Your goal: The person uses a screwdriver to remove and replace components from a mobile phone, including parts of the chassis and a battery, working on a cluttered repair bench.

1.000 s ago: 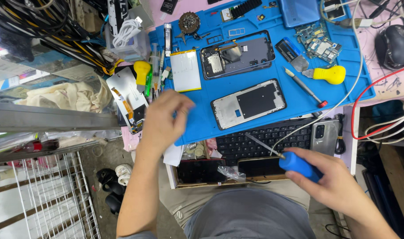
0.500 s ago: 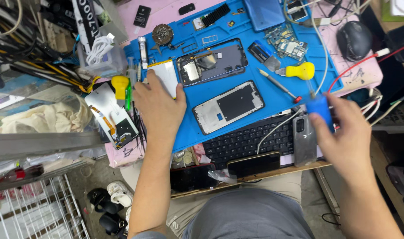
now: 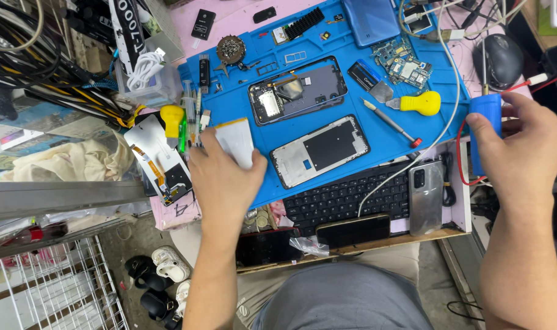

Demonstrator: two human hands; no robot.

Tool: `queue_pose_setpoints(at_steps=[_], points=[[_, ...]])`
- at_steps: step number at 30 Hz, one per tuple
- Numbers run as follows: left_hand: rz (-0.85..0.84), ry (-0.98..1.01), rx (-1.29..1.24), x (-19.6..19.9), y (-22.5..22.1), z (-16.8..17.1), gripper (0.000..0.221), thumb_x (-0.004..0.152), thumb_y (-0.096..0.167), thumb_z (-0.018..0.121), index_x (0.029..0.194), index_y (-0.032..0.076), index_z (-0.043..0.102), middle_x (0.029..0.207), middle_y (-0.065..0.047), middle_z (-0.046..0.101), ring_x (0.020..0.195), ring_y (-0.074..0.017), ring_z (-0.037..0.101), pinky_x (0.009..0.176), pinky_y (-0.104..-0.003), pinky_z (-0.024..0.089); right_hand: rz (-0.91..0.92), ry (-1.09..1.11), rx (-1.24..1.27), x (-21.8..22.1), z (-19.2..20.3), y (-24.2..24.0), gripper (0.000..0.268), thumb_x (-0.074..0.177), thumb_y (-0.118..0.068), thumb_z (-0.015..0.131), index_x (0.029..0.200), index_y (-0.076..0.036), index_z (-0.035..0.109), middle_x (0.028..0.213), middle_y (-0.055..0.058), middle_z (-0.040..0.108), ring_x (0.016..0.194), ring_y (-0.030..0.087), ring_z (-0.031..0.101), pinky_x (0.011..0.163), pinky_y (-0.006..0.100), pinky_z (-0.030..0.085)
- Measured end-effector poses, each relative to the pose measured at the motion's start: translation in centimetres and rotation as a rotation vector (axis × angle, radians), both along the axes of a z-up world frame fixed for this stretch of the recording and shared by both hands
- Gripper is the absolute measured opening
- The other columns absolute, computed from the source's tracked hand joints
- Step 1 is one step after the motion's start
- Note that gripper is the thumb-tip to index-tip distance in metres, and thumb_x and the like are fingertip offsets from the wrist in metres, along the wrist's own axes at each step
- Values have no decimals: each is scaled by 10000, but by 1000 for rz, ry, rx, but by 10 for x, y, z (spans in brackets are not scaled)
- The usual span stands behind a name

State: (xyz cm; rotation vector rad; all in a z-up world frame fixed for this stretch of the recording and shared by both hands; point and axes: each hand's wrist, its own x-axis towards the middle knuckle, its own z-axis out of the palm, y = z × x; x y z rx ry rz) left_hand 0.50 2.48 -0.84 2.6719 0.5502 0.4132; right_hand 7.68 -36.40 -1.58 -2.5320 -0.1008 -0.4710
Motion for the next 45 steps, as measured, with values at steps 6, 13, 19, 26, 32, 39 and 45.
queue_pose_setpoints(at_steps=[6, 13, 19, 26, 32, 39, 45], points=[[2, 28, -28, -22, -10, -9, 683, 757, 375, 840, 1212, -34, 536, 1004, -284, 528, 915, -473, 570, 800, -545, 477, -24, 120, 260, 17, 14, 15, 397, 965, -125, 809, 1287, 65, 676, 1098, 145, 707, 923, 156, 687, 733, 263, 558], [-203, -122, 100, -32, -10, -11, 562, 870, 370, 792, 1267, 18, 606, 1185, -254, 543, 1103, -422, 512, 912, -534, 427, 19, -14, -289, 19, 7, -3, 279, 1033, -78, 813, 1234, 100, 737, 968, 225, 683, 792, 280, 670, 669, 370, 539], [-631, -160, 9, -24, -30, -17, 648, 842, 365, 775, 1377, 51, 585, 1409, -177, 551, 1252, -364, 503, 1031, -531, 388, -43, 34, 44, 20, -18, -15, 319, 1127, -161, 713, 1355, 61, 684, 1119, 212, 670, 869, 267, 658, 738, 349, 515], [-635, -54, -79, -1, -44, -12, 696, 794, 360, 812, 1384, 73, 579, 1261, -149, 577, 1192, -327, 498, 1007, -512, 374, 23, -33, -253, 27, -25, -27, 259, 1078, -66, 694, 1289, 84, 687, 1103, 205, 701, 915, 291, 698, 824, 376, 561], [-667, -137, 58, 20, -47, -12, 776, 724, 410, 826, 1369, 51, 584, 1232, -192, 565, 1172, -339, 483, 971, -528, 377, 2, 5, -26, 21, -4, -9, 336, 1061, -92, 745, 1310, 115, 656, 1187, 254, 648, 979, 318, 678, 750, 376, 549], [-676, -62, -95, 26, -48, -3, 765, 738, 421, 851, 1357, 52, 594, 1060, -138, 569, 995, -309, 525, 869, -448, 426, 44, -124, -190, 14, -7, -16, 284, 1015, -22, 769, 1264, 81, 678, 1179, 207, 655, 1064, 322, 675, 877, 375, 558], [-479, -189, -123, 24, -67, -4, 723, 747, 429, 862, 1301, 44, 602, 1027, -145, 565, 948, -331, 576, 801, -463, 480, 330, -170, -189, 10, -7, 7, 174, 1008, 46, 732, 1157, -44, 738, 1165, 90, 698, 1049, 260, 664, 935, 351, 541]])
